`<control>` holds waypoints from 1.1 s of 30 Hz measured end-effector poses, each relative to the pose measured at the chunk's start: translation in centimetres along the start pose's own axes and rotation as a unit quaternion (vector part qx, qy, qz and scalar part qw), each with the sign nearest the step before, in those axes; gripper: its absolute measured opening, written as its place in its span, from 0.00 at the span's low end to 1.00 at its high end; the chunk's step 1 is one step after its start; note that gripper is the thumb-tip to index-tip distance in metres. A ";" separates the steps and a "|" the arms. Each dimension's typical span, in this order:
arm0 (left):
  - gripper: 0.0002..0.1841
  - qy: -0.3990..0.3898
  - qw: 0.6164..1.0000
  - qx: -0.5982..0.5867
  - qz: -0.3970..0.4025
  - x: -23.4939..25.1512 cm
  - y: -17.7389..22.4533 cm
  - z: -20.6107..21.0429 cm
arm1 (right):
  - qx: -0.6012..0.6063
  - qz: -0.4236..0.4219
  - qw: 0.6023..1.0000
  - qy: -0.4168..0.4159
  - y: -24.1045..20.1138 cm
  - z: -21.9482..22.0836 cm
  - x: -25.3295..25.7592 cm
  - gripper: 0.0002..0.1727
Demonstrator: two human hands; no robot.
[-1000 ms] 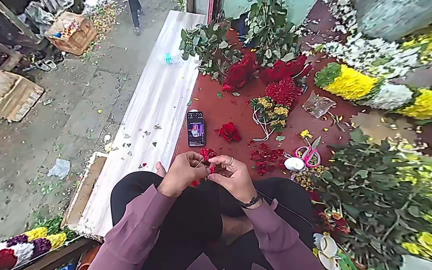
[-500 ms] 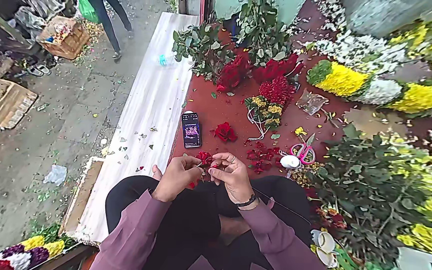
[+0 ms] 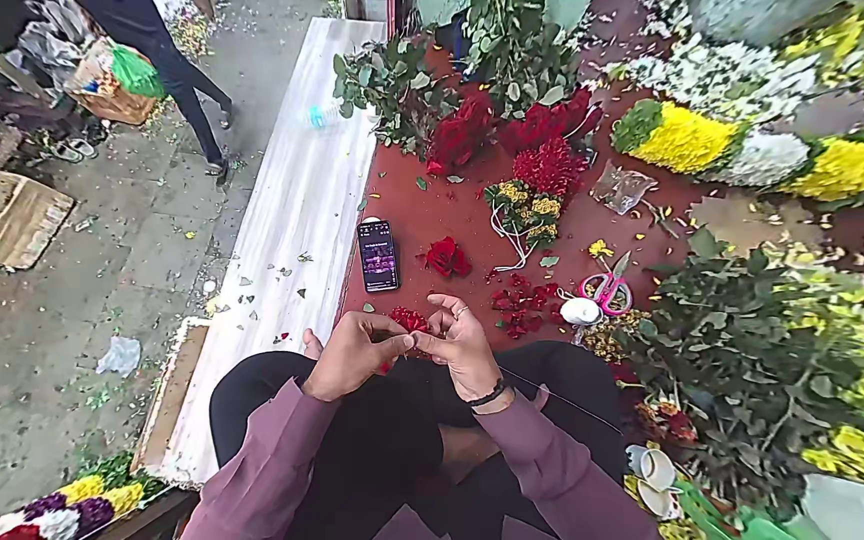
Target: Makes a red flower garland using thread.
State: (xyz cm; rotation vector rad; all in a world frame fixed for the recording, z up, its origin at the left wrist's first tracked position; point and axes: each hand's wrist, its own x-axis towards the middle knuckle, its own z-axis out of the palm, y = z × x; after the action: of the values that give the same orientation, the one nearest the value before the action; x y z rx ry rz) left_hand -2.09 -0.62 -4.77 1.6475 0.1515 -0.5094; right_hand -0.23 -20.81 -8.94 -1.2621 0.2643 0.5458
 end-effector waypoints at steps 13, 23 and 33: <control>0.10 0.071 0.989 0.061 -0.112 0.2 2.1 -1.4 | -0.416 -0.159 0.894 -0.044 -1.3 -3.0 0.0 0.26; 0.11 -0.059 0.918 0.367 -0.134 0.0 7.0 0.1 | -0.219 -0.303 0.892 -0.253 -4.4 -4.0 -0.7 0.08; 0.07 -0.035 0.986 0.087 0.137 1.9 10.4 4.1 | 0.028 -0.187 0.967 -0.173 -1.7 -3.9 -0.2 0.08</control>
State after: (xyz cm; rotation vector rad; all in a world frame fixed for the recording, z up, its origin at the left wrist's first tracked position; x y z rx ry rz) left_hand 2.63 -6.53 3.68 1.7828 -0.1743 -0.3772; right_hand 0.90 -24.92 -8.54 -1.1034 -0.2478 0.4180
